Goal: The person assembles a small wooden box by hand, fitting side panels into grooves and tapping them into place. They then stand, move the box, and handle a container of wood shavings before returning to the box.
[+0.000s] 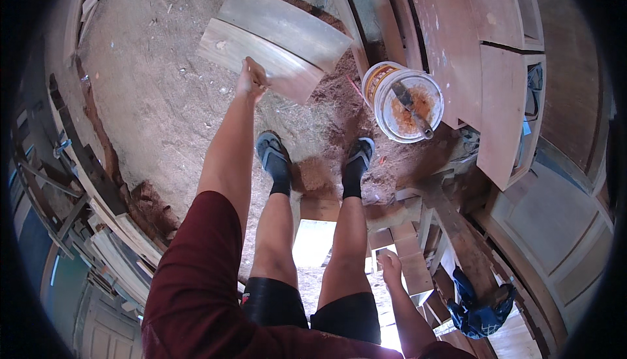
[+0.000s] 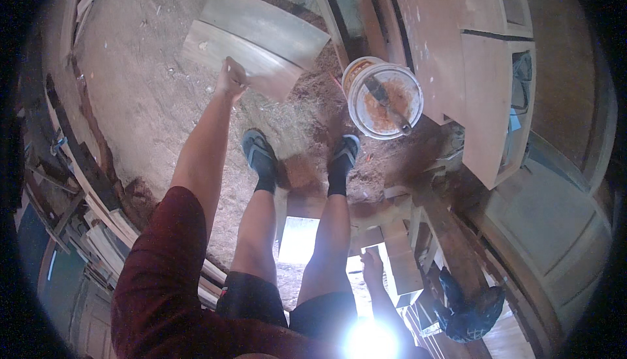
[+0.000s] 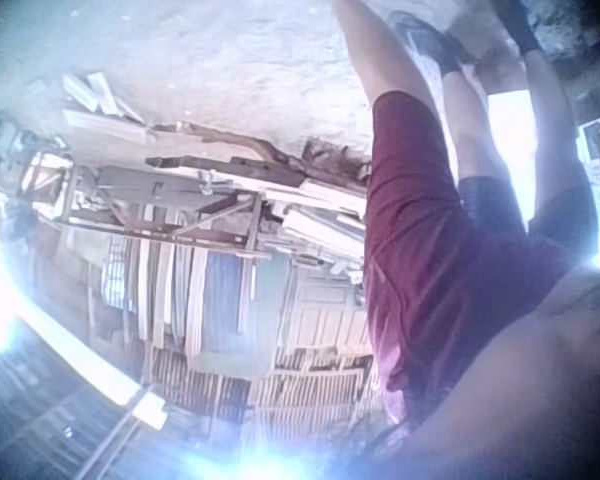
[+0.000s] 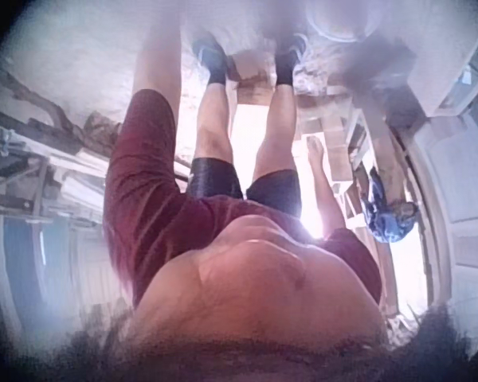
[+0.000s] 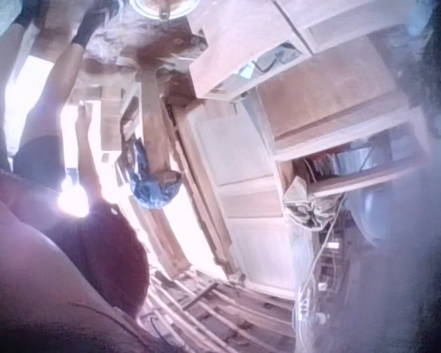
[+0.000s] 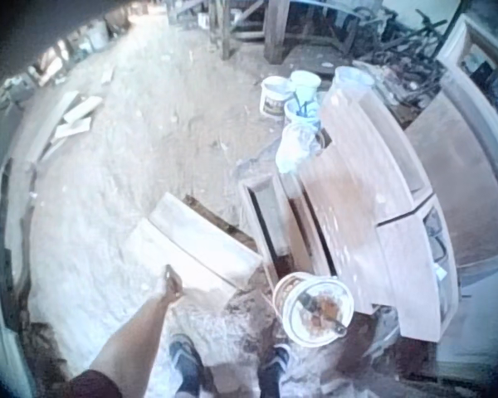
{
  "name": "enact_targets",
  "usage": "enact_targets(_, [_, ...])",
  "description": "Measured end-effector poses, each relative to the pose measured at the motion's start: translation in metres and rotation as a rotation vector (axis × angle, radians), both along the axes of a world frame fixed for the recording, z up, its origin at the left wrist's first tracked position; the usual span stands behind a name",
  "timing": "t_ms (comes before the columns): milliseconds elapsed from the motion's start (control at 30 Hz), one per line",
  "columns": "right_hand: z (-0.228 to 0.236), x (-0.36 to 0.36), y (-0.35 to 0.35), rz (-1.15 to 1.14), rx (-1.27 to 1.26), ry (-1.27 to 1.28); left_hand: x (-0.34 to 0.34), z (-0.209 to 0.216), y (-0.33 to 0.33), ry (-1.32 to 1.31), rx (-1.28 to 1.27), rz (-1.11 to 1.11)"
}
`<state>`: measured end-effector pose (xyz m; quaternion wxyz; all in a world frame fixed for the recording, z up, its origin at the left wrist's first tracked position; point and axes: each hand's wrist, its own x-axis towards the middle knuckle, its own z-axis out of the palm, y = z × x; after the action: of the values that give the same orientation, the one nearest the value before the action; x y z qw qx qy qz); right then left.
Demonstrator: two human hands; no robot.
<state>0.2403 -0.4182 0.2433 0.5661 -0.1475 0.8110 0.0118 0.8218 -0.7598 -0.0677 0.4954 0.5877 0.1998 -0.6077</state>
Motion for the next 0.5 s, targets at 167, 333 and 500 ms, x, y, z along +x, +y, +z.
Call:
enact_targets(167, [-0.08,0.113,-0.125,0.64,-0.351,-0.146,-0.014,0.02,-0.008,-0.147,0.107,-0.093])
enact_targets(333, [-0.183,0.309,-0.383,1.066,-0.81,-0.151,-0.005,-0.031,0.021,-0.094,-0.039,0.116])
enact_targets(500, [-0.229,0.37,-0.543,1.259,-0.821,0.259,-0.016,0.017,-0.003,-0.321,-0.064,0.036])
